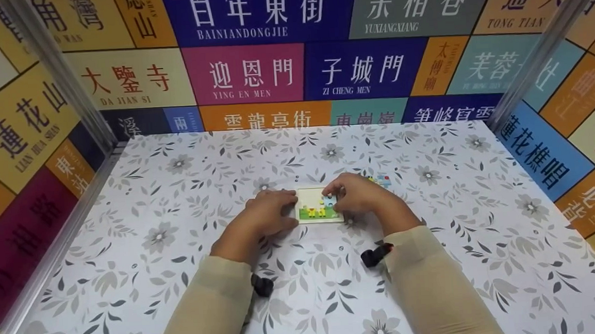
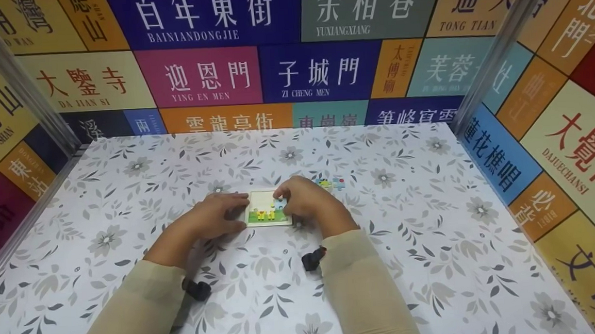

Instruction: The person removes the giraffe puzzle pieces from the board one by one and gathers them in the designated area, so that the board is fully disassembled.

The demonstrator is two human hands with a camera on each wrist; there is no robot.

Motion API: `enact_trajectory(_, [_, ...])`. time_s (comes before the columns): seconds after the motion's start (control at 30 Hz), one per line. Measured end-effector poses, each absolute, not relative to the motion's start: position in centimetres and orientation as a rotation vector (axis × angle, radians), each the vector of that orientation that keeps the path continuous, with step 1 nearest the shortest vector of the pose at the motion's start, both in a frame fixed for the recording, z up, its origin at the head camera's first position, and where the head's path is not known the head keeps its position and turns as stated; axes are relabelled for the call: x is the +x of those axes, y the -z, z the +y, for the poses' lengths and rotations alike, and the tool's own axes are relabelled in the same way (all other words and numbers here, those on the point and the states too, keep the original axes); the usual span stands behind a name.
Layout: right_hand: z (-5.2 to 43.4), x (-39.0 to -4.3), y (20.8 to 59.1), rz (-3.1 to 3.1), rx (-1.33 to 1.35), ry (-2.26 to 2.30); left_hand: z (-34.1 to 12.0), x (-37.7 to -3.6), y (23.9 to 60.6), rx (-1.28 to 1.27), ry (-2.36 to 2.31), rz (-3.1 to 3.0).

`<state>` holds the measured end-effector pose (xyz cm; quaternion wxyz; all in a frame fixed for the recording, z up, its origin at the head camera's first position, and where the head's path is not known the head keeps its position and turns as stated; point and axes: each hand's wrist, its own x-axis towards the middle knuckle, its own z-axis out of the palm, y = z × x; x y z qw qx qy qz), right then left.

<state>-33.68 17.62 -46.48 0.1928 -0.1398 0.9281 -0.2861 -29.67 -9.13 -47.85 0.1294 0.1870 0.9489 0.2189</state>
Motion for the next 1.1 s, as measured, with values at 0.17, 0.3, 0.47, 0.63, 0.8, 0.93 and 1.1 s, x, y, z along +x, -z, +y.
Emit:
enact_trajectory(0.17, [17.5,-33.6,46.2,2.595,-0.362,0.807,-9.2,-29.7,47.9,0.541,-0.640,2.756])
enact_trajectory(0.3, [17.8,-33.6,46.1,2.594,-0.373,0.831,-9.2,-29.6,47.9,0.532,-0.643,2.750])
enact_trajectory(0.47, [18.0,-33.6,46.3,2.588,-0.418,0.849,-9.2,-29.6,47.8,0.536,-0.641,2.752])
enact_trajectory(0.63, [18.0,-33.5,46.7,2.603,-0.444,0.860,-9.2,-29.4,47.7,0.537,-0.644,2.753])
enact_trajectory(0.8, [17.9,-33.5,46.6,2.596,-0.410,0.856,-9.3,-29.4,47.7,0.527,-0.665,2.753])
enact_trajectory(0.93, [18.5,-33.6,46.4,2.605,-0.406,0.862,-9.3,-29.3,47.7,0.533,-0.665,2.754])
enact_trajectory(1.1, [20.7,-33.8,45.8,2.654,-0.412,0.902,-9.2,-29.3,47.7,0.550,-0.667,2.763])
